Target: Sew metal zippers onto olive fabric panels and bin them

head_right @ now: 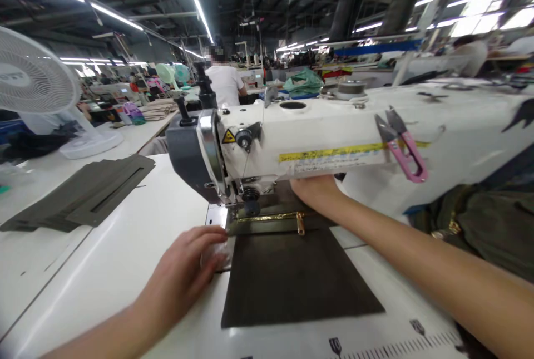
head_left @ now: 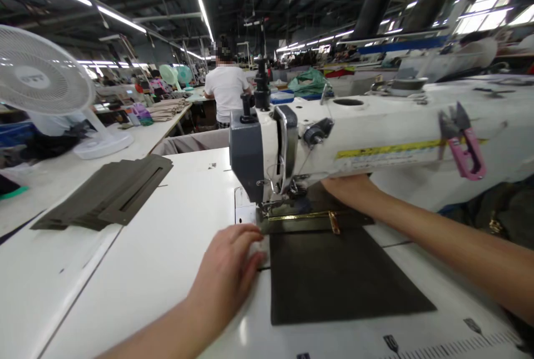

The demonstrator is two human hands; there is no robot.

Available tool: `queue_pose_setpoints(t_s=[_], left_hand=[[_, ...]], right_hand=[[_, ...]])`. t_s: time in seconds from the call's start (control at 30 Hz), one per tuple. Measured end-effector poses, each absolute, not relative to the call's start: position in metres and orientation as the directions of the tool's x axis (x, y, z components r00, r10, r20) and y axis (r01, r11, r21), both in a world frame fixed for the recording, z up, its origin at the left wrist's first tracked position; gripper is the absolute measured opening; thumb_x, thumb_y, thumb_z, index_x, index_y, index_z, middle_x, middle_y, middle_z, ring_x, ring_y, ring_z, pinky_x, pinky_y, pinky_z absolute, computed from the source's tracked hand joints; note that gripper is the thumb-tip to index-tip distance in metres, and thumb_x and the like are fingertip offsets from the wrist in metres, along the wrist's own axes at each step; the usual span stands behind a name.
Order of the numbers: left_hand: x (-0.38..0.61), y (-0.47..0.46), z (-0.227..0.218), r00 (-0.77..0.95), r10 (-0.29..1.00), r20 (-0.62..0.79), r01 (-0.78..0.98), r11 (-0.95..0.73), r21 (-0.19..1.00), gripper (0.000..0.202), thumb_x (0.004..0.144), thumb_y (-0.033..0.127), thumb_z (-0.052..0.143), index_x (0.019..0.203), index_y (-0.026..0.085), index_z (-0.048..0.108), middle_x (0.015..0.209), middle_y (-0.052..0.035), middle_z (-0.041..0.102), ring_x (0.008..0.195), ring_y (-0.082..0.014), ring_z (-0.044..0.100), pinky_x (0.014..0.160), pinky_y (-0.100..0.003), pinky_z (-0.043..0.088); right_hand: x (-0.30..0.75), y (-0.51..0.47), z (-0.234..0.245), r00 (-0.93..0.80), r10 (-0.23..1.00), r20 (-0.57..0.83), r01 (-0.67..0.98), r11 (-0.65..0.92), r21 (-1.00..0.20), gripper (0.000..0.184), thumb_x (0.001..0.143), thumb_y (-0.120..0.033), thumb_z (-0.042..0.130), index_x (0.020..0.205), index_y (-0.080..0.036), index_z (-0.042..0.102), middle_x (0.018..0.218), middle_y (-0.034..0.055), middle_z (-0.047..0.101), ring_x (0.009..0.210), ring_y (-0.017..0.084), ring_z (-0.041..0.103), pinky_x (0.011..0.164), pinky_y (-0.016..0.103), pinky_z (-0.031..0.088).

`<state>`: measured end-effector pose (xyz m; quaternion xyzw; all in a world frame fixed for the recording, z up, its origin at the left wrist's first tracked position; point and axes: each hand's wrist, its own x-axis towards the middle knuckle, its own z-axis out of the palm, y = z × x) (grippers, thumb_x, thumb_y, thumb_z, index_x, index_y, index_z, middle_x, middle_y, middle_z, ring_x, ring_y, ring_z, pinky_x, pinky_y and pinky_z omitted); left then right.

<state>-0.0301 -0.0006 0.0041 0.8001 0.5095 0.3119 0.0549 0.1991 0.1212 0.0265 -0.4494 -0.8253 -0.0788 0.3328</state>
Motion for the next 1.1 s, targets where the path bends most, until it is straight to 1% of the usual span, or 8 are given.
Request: queue_pose_setpoints(t_s=[0.07,0.1,0.13,0.2,0.27,0.37,0.63,1.1], left_hand=[[-0.044,0.012,0.003,0.314,0.836,0.451,0.843,-0.464,0.273,0.02,0.082,0.02,0.051,0.1,0.016,0.06,0.108,-0.0119,0.062,0.102,-0.0276,0.057,0.088,-0.05,0.044],[-0.047,0.018,0.001,0.344,0.823,0.452,0.844,-0.482,0.236,0.018,0.082,0.019,0.052,0.097,0.016,0.061,0.107,-0.0111,0.063,0.103,-0.0278,0.057,0.09,-0.052,0.042],[-0.048,0.024,-0.001,0.37,0.806,0.462,0.836,-0.505,0.213,0.016,0.082,0.019,0.052,0.093,0.017,0.063,0.104,-0.01,0.065,0.102,-0.0272,0.058,0.091,-0.053,0.042],[-0.046,0.032,-0.005,0.411,0.768,0.492,0.811,-0.554,0.189,0.014,0.083,0.017,0.051,0.087,0.018,0.064,0.099,-0.0078,0.068,0.099,-0.0247,0.061,0.091,-0.05,0.043],[-0.043,0.035,-0.009,0.424,0.741,0.521,0.796,-0.579,0.176,0.016,0.084,0.016,0.049,0.087,0.018,0.065,0.098,-0.0076,0.068,0.097,-0.023,0.062,0.091,-0.047,0.045],[-0.042,0.037,-0.013,0.434,0.721,0.541,0.776,-0.603,0.182,0.017,0.084,0.015,0.048,0.084,0.017,0.066,0.097,-0.0086,0.068,0.096,-0.022,0.062,0.09,-0.044,0.047],[-0.042,0.039,-0.01,0.484,0.682,0.549,0.738,-0.655,0.162,0.018,0.084,0.012,0.046,0.082,0.015,0.064,0.098,-0.0117,0.067,0.094,-0.0222,0.063,0.088,-0.041,0.049],[-0.041,0.044,-0.008,0.504,0.686,0.524,0.749,-0.65,0.131,0.017,0.085,0.012,0.045,0.081,0.015,0.062,0.09,-0.0078,0.068,0.088,-0.0201,0.064,0.086,-0.037,0.048]], right_hand=[[0.195,0.103,0.022,-0.433,0.663,0.611,0.764,0.63,-0.142,0.023,0.088,-0.025,0.046,0.074,-0.013,0.06,0.071,0.0038,0.06,0.067,0.015,0.056,0.065,0.03,0.045],[0.19,0.091,0.018,-0.484,0.631,0.606,0.727,0.675,-0.123,0.023,0.086,-0.023,0.047,0.07,-0.014,0.06,0.067,0.0042,0.06,0.066,0.016,0.055,0.064,0.03,0.044],[0.184,0.08,0.013,-0.541,0.591,0.598,0.681,0.725,-0.1,0.02,0.085,-0.021,0.047,0.072,-0.015,0.062,0.069,0.0053,0.061,0.068,0.017,0.056,0.065,0.03,0.044],[0.168,0.065,0.003,-0.634,0.52,0.572,0.594,0.802,-0.071,0.017,0.084,-0.017,0.047,0.089,-0.013,0.063,0.084,0.009,0.065,0.08,0.02,0.057,0.073,0.034,0.046],[0.153,0.061,-0.006,-0.676,0.513,0.528,0.559,0.824,-0.085,0.022,0.083,-0.013,0.047,0.099,-0.01,0.061,0.097,0.0122,0.064,0.091,0.022,0.056,0.082,0.037,0.045],[0.144,0.069,-0.013,-0.694,0.531,0.487,0.543,0.829,-0.131,0.022,0.081,-0.01,0.047,0.098,-0.01,0.062,0.104,0.0127,0.063,0.097,0.023,0.056,0.085,0.037,0.045],[0.147,0.074,-0.011,-0.699,0.505,0.506,0.516,0.846,-0.131,0.022,0.081,-0.008,0.047,0.095,-0.008,0.063,0.103,0.0138,0.063,0.098,0.025,0.056,0.084,0.037,0.047],[0.145,0.08,-0.016,-0.685,0.543,0.487,0.525,0.83,-0.187,0.022,0.083,-0.01,0.043,0.095,-0.013,0.061,0.105,0.0121,0.061,0.102,0.024,0.053,0.087,0.038,0.045]])
